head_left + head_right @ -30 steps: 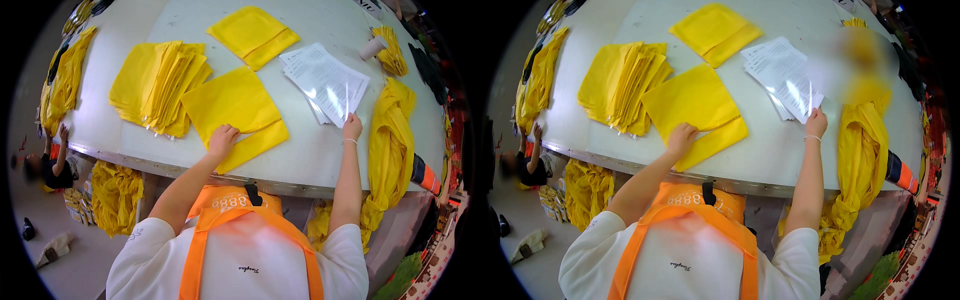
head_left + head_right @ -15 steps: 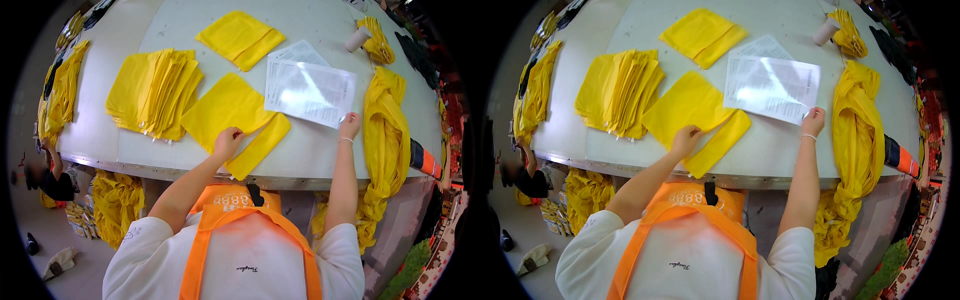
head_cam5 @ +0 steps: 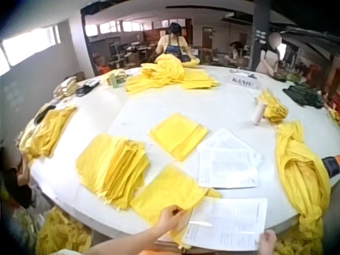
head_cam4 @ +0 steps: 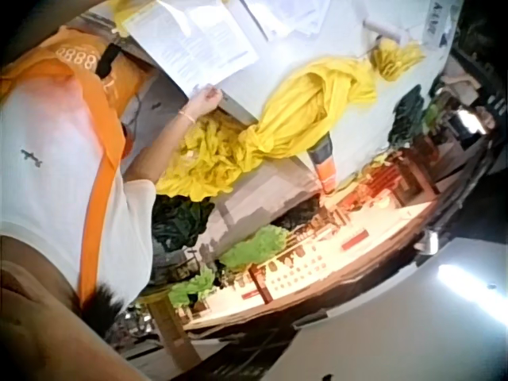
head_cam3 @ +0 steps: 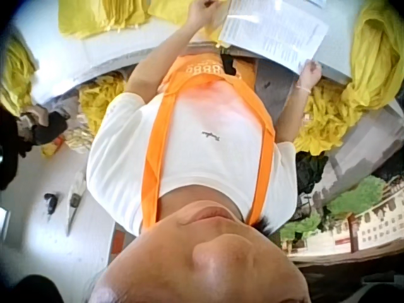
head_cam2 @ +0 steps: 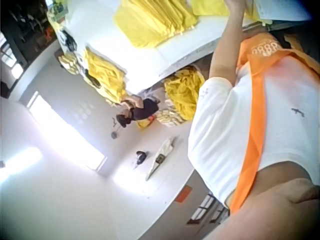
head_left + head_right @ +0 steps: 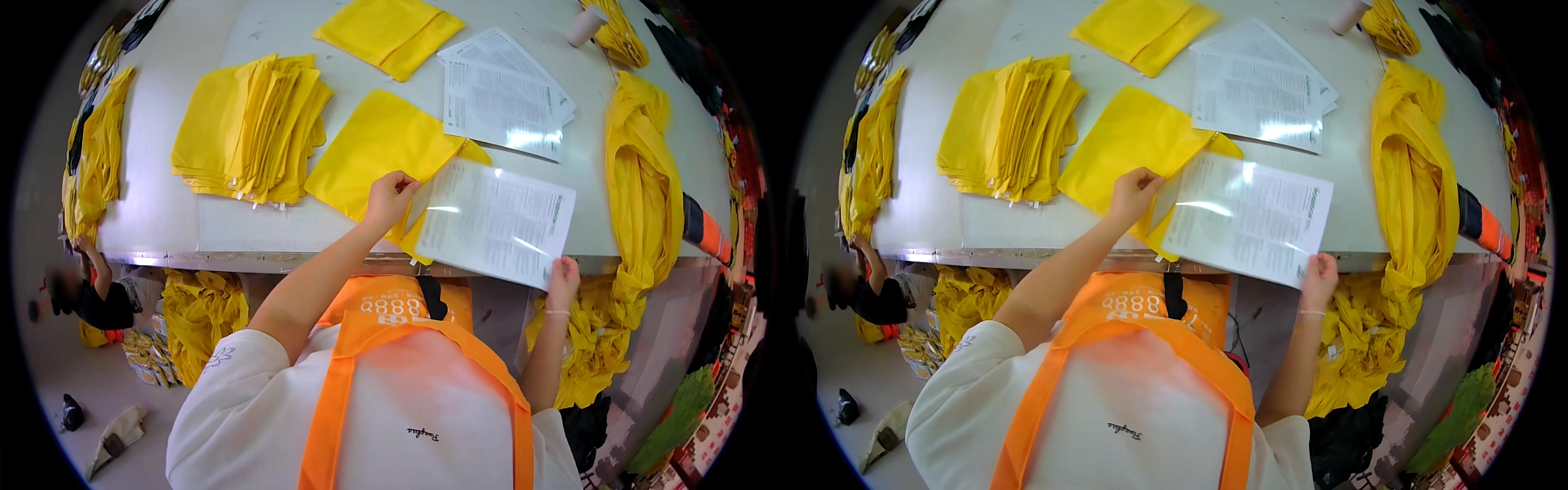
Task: The person writes on small white tags attached to a stack of yellow raincoats using a black marker. After labeling, they place printed instruction sheets into the pockets of the raincoats and fold them.
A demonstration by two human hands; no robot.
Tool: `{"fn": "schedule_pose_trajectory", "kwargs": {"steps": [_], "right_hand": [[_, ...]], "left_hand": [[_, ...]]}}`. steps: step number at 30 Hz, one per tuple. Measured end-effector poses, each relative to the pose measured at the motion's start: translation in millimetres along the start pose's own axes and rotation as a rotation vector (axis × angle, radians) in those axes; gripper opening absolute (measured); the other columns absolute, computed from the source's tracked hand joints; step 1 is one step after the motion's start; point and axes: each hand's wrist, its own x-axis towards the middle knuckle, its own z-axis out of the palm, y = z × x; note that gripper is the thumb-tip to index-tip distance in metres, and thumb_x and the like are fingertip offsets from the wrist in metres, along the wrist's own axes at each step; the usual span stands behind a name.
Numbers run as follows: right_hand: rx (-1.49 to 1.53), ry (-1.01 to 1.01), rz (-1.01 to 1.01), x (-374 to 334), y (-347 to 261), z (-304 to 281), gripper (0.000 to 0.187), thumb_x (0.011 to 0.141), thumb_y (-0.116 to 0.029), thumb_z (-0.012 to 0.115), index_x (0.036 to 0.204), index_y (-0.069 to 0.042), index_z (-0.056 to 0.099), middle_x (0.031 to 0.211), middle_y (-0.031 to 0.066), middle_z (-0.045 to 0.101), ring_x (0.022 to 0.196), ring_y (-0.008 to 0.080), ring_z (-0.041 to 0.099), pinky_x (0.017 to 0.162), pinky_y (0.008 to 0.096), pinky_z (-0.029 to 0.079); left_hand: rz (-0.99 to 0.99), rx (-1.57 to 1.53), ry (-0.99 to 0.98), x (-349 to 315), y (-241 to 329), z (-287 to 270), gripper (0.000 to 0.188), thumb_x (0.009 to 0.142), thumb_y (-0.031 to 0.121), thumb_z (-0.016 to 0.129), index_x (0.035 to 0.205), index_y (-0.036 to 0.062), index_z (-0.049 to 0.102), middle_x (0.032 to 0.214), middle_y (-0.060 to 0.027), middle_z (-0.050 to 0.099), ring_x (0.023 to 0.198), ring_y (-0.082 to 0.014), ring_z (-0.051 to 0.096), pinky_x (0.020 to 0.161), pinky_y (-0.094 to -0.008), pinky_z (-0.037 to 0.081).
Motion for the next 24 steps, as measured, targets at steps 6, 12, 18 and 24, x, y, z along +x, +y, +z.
{"fn": "schedule_pose_trajectory", "kwargs": {"steps": [6, 12, 18, 24], "right_hand": [[0.024, -0.137, 0.092, -26, -9, 97, 0.007, 0.089, -0.009, 0.060, 0.095, -0.007, 0.056, 0.068, -0.0029, 0.054, 0.059, 0.0054, 0.043, 0.051, 0.0224, 0.035], [0.136, -0.234, 0.233, -65, -18, 174, 0.010, 0.090, -0.008, 0.059, 0.096, -0.004, 0.053, 0.067, 0.0010, 0.055, 0.058, 0.0073, 0.047, 0.051, 0.0239, 0.037], [0.121, -0.312, 0.267, -62, -17, 161, 0.009, 0.090, -0.005, 0.055, 0.098, -0.004, 0.051, 0.075, 0.0057, 0.060, 0.066, 0.0101, 0.053, 0.059, 0.0239, 0.043], [0.119, -0.412, 0.288, -60, -11, 186, 0.006, 0.091, -0.006, 0.055, 0.094, -0.005, 0.050, 0.073, 0.0033, 0.059, 0.060, 0.0088, 0.050, 0.053, 0.0242, 0.041]], "left_hand": [[0.051, 0.048, -0.080, -9, 13, 6, 0.016, 0.083, 0.013, 0.066, 0.086, -0.0030, 0.065, 0.073, -0.0114, 0.065, 0.064, -0.0171, 0.060, 0.062, -0.0286, 0.048], [0.052, 0.079, -0.081, -19, 5, 19, 0.016, 0.086, 0.015, 0.064, 0.088, -0.0016, 0.062, 0.074, -0.0115, 0.065, 0.065, -0.0172, 0.059, 0.062, -0.0292, 0.047], [0.050, 0.088, -0.014, -14, -6, 12, 0.017, 0.086, 0.014, 0.063, 0.087, -0.0027, 0.059, 0.073, -0.0126, 0.064, 0.063, -0.0191, 0.059, 0.062, -0.0304, 0.047], [0.083, 0.063, -0.034, -20, -15, 24, 0.014, 0.085, 0.012, 0.064, 0.085, -0.0011, 0.059, 0.071, -0.0115, 0.062, 0.062, -0.0190, 0.057, 0.060, -0.0310, 0.047]]}}
